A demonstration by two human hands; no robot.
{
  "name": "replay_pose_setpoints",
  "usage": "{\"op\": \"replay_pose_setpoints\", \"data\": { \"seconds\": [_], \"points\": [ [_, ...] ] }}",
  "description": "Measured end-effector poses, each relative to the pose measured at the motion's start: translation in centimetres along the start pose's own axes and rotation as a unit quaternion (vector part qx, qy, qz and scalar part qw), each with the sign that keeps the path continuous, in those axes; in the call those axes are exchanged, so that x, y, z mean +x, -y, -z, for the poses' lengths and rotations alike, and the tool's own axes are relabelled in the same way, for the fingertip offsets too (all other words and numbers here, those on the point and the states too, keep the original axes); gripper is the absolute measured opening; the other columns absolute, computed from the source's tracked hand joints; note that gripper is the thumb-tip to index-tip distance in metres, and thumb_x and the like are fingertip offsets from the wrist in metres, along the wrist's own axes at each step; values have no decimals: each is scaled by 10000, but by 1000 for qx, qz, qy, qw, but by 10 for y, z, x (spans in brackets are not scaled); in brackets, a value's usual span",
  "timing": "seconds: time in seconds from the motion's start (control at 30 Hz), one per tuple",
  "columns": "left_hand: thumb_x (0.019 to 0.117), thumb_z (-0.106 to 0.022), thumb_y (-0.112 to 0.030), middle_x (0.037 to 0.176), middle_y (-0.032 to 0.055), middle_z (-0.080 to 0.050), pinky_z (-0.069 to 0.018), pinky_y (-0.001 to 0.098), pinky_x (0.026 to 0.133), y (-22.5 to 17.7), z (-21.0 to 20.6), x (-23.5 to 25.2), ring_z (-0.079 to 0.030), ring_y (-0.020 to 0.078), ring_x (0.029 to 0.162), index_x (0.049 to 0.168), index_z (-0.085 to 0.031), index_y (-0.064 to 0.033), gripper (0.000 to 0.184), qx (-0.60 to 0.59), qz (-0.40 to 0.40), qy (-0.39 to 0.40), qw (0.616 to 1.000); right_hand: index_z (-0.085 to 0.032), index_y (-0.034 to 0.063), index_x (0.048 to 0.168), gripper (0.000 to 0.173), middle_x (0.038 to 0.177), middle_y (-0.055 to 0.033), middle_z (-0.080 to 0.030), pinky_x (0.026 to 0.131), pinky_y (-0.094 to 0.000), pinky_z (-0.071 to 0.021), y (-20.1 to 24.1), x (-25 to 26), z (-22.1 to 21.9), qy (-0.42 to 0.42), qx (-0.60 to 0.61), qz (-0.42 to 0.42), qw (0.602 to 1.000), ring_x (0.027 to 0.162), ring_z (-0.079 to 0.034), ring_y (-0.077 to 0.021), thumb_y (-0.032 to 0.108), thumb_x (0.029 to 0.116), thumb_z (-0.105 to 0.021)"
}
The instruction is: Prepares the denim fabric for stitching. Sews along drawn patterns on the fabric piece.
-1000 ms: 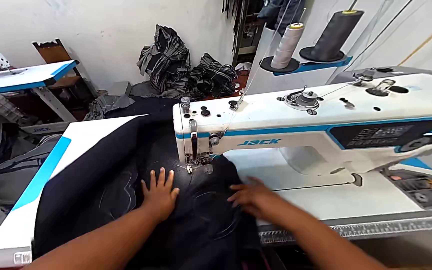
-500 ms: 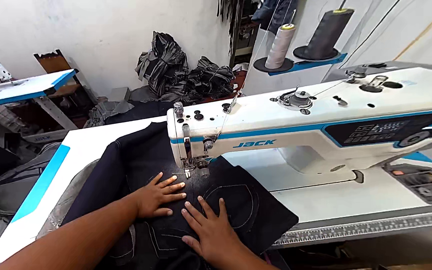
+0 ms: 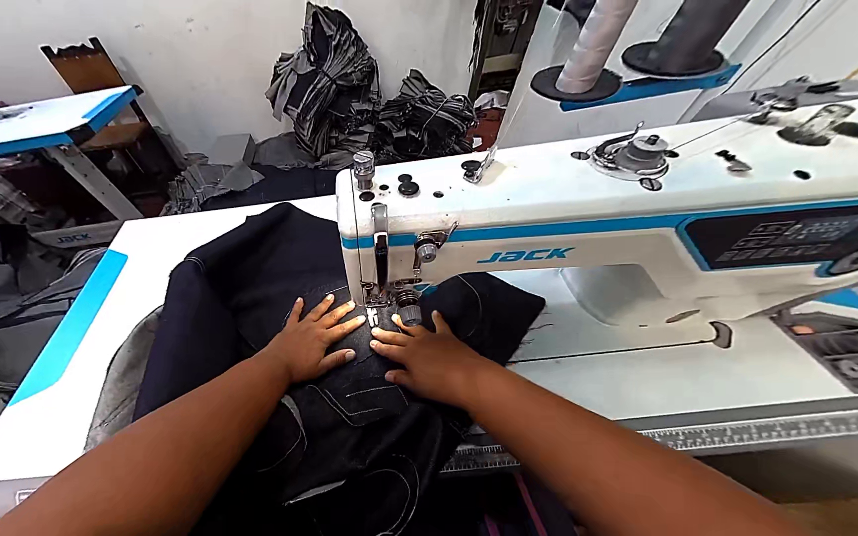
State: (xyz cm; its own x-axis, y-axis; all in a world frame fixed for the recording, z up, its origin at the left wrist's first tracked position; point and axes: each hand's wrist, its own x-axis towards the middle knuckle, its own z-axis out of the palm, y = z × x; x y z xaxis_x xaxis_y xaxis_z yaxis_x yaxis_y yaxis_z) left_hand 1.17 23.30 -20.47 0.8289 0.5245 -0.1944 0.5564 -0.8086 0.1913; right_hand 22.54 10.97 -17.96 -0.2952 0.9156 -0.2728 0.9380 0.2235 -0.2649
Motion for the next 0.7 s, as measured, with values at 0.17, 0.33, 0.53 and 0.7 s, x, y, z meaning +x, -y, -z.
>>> {"op": "replay_pose_setpoints", "data": {
  "seconds": [0.17, 0.33, 0.53, 0.7],
  "points": [
    [1056, -363, -573, 1706, -22, -240, 6, 729, 1186, -7, 3, -1, -73, 293, 1600, 1610, -333, -343, 601, 13, 50, 24, 998, -174, 157, 1657, 775, 1737, -53, -106, 1104, -832, 75, 71, -4, -6, 55, 125, -125, 983, 1579, 90, -422, 635, 1055, -276],
    [1071, -391, -535, 1716, -17, -204, -14, 780, 1150, -27, 1, 1, -58, 330, 1597, 1620, -303, -341, 589, -15, 143, 11, 990, -410, 215, 1584, 574, 1679, 31, -316, 1155, -788, -3, 12, -5, -24, -46, 74, -26, 996, 1589, -104, -349, 497, 1084, -393],
    [1073, -369, -550, 1739, 14, -86, 9, 776, 1153, -34, 19, 2, 0, 365, 1594, 1658, -162, -298, 670, 47, 143, 93, 984, -480, 286, 1543, 512, 1642, -10, -391, 1166, -776, -92, -28, 8, 11, -7, -7, 46, 999, 1560, -219, -375, 429, 1054, -532],
    [994, -464, -566, 1703, 60, -247, -23, 665, 1230, 52, 26, 10, -103, 296, 1598, 1599, -364, -104, 767, 117, -242, 112, 957, -288, 173, 1631, 547, 1710, -93, -213, 1084, -868, -11, 63, 11, 11, 52, 109, -145, 982, 1565, -52, -474, 342, 1113, -348]
  ]
}}
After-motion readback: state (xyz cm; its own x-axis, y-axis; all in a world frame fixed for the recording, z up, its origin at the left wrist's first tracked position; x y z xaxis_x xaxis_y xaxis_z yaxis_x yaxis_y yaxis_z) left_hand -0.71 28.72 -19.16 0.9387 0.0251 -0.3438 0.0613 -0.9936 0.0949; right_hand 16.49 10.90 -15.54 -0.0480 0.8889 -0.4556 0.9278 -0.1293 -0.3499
